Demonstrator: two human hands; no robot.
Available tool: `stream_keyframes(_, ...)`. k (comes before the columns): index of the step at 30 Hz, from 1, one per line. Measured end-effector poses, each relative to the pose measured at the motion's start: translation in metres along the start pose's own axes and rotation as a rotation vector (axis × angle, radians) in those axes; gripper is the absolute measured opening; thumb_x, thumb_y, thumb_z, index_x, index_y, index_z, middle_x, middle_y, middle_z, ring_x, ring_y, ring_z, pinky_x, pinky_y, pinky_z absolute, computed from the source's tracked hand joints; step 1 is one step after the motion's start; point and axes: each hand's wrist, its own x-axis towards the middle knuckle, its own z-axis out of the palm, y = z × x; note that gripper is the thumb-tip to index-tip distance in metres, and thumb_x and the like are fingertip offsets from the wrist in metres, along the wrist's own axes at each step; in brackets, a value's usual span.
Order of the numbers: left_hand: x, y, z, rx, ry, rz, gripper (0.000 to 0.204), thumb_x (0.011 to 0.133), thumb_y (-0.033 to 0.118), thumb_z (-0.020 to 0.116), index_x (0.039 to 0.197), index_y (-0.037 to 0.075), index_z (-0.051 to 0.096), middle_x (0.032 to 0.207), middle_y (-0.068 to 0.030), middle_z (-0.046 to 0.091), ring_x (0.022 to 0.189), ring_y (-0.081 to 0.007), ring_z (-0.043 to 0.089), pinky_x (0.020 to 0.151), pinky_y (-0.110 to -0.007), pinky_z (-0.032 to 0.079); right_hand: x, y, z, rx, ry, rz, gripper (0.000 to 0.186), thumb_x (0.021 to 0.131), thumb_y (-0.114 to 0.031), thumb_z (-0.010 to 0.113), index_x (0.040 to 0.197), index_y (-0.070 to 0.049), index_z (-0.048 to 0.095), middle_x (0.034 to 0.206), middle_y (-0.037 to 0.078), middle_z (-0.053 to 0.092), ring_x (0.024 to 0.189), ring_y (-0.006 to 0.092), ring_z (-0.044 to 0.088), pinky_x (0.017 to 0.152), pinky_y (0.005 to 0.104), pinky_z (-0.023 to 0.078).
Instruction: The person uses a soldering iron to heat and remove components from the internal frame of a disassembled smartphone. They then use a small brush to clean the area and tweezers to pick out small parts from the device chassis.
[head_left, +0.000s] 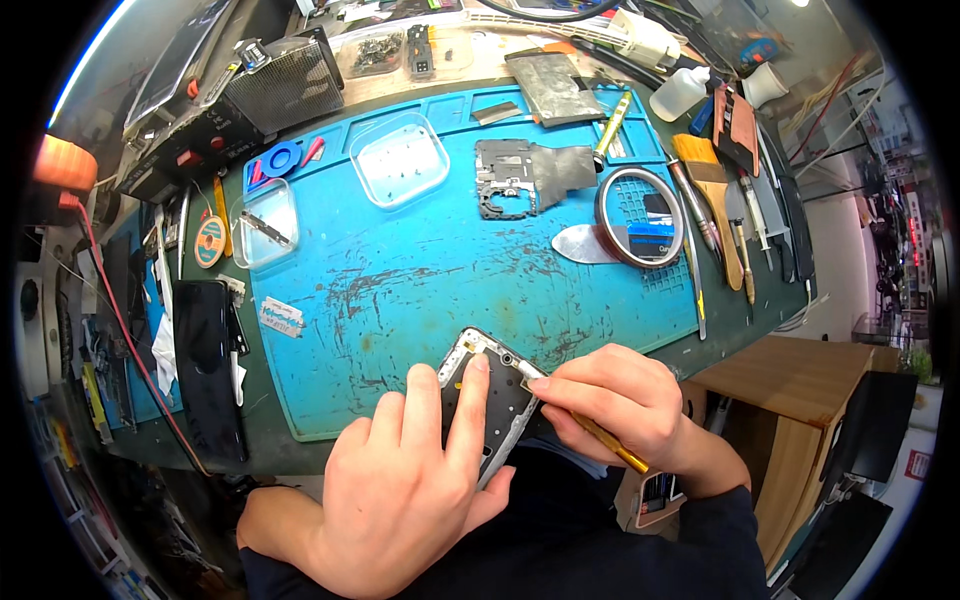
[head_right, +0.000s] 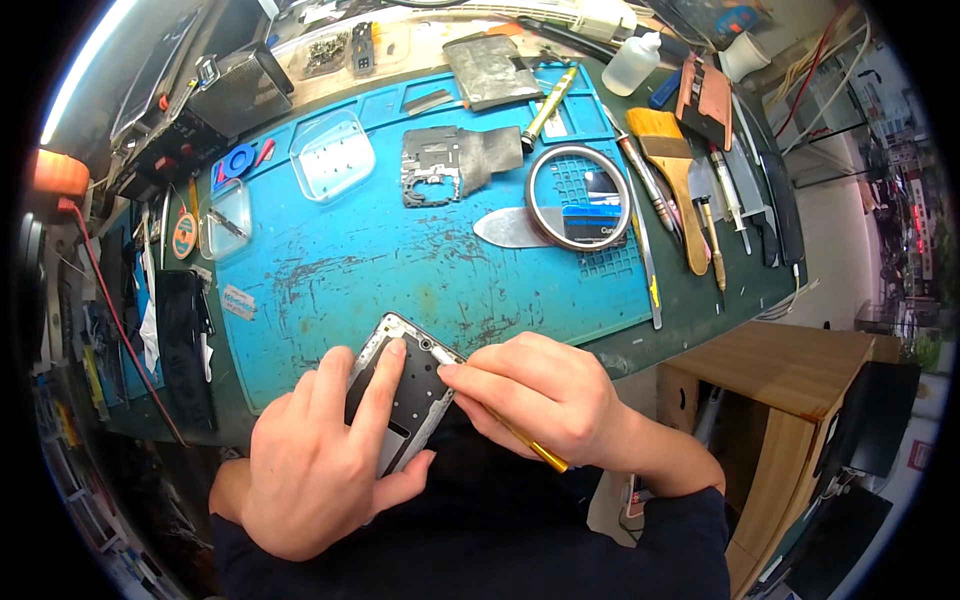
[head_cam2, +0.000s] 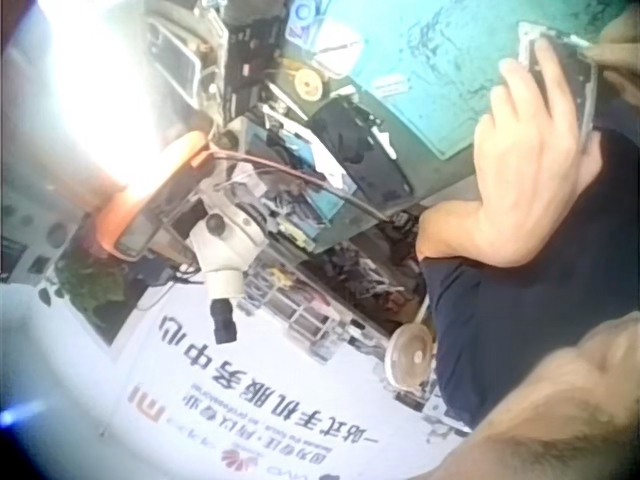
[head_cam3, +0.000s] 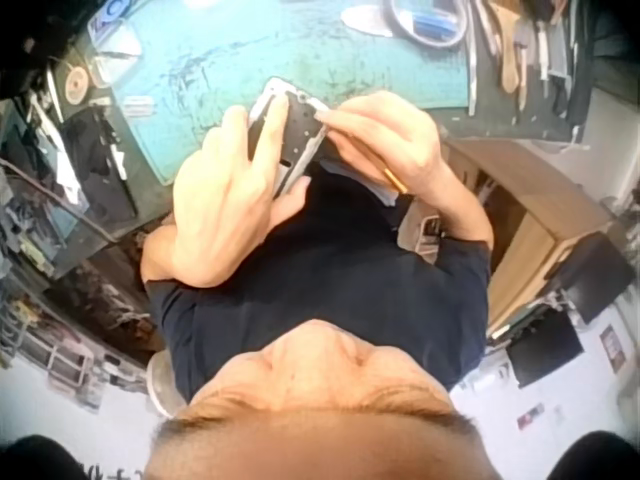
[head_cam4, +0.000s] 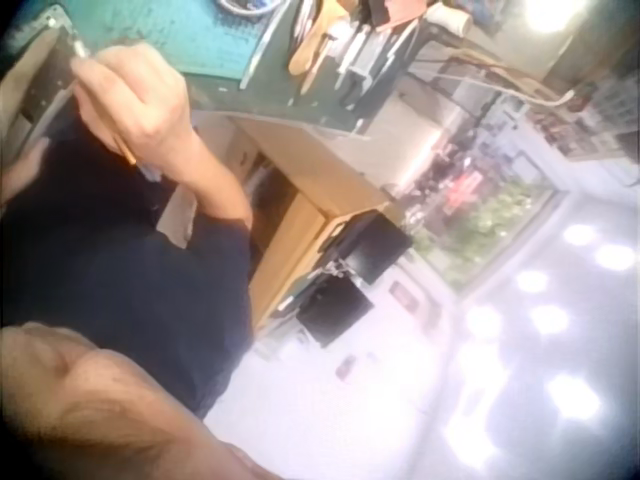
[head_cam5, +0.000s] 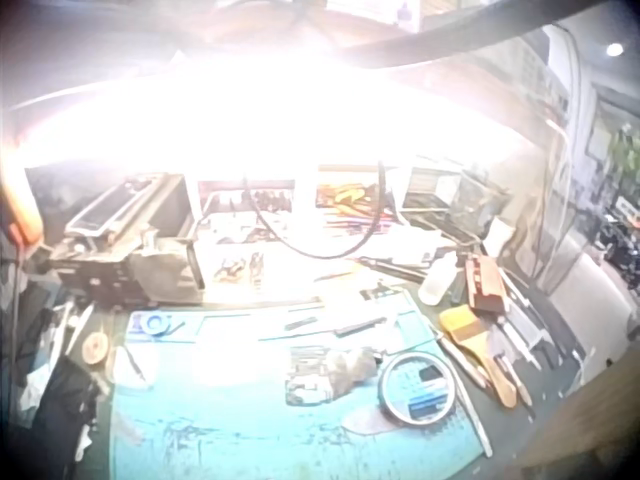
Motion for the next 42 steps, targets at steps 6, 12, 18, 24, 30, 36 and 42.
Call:
stream_keyframes(6, 0.0, 0.0, 0.0, 0.014, 0.0, 0.0, 0.094, 0.069, 0.043, 0.092, 0.15, 0.005, 0.063, 0.123, -0.019, 0.06, 0.087, -0.0275, 0.065, 0.069, -0.038, 0.055, 0.009, 0.002, 0.007, -0.032, -0.005, -0.003, 0.04, 0.079, 0.005, 0.087, 0.118, 0.003, 0.076, 0.099, 0.012, 0.075, 0.076, 0.0255, 0.071, 0.064, 0.0345, 0.057)
stream_keyframes(12, 0.001, -0.001, 0.0, 0.002, 0.006, 0.001, 0.094, 0.069, 0.042, 0.092, 0.149, 0.004, 0.064, 0.122, -0.018, 0.061, 0.085, -0.0261, 0.065, 0.069, -0.037, 0.055, 0.006, -0.001, 0.004, -0.062, 0.0, -0.017, 0.039, 0.079, 0.003, 0.087, 0.117, 0.004, 0.077, 0.099, 0.013, 0.074, 0.076, 0.026, 0.071, 0.063, 0.0348, 0.056)
stream_keyframes(18, 0.001, -0.002, -0.001, -0.01, 0.0, -0.004, 0.093, 0.069, 0.042, 0.092, 0.149, 0.004, 0.064, 0.12, -0.0174, 0.061, 0.086, -0.0256, 0.066, 0.069, -0.036, 0.055, 0.002, -0.002, 0.002, -0.105, -0.025, -0.019, 0.041, 0.078, 0.002, 0.087, 0.118, 0.004, 0.077, 0.1, 0.012, 0.074, 0.076, 0.0257, 0.07, 0.063, 0.0353, 0.056)
stream_keyframes(24, 0.001, -0.002, 0.0, -0.011, 0.015, 0.001, 0.092, 0.069, 0.042, 0.092, 0.148, 0.004, 0.065, 0.119, -0.0166, 0.061, 0.087, -0.0253, 0.066, 0.068, -0.036, 0.055, 0.016, 0.0, 0.012, -0.106, -0.007, -0.054, 0.04, 0.078, 0.001, 0.087, 0.117, 0.004, 0.077, 0.101, 0.012, 0.074, 0.079, 0.0266, 0.07, 0.066, 0.036, 0.056)
stream_keyframes(30, 0.0, -0.002, 0.002, -0.017, 0.024, -0.001, 0.092, 0.068, 0.04, 0.092, 0.149, 0.005, 0.065, 0.116, -0.0149, 0.06, 0.087, -0.0252, 0.065, 0.07, -0.036, 0.055, 0.019, 0.006, 0.011, -0.066, -0.021, -0.064, 0.038, 0.079, 0.002, 0.086, 0.116, 0.003, 0.076, 0.102, 0.013, 0.072, 0.08, 0.027, 0.071, 0.067, 0.0367, 0.057)
stream_keyframes(36, -0.001, -0.005, 0.003, 0.01, 0.012, 0.005, 0.093, 0.067, 0.039, 0.092, 0.15, 0.008, 0.064, 0.117, -0.0144, 0.059, 0.088, -0.0255, 0.065, 0.071, -0.036, 0.054, 0.024, 0.012, 0.001, 0.219, -0.086, 0.171, 0.031, 0.089, 0.002, 0.083, 0.12, 0.001, 0.079, 0.104, 0.014, 0.075, 0.089, 0.0289, 0.074, 0.077, 0.036, 0.06)
stream_keyframes(42, -0.003, -0.012, 0.003, 0.013, 0.024, 0.037, 0.092, 0.068, 0.039, 0.091, 0.151, 0.009, 0.065, 0.12, -0.016, 0.061, 0.09, -0.0243, 0.062, 0.072, -0.035, 0.051, 0.032, 0.02, -0.005, 0.383, -0.138, 0.247, 0.028, 0.093, 0.002, 0.079, 0.121, 0.0, 0.081, 0.104, 0.014, 0.076, 0.091, 0.0246, 0.074, 0.079, 0.0338, 0.058)
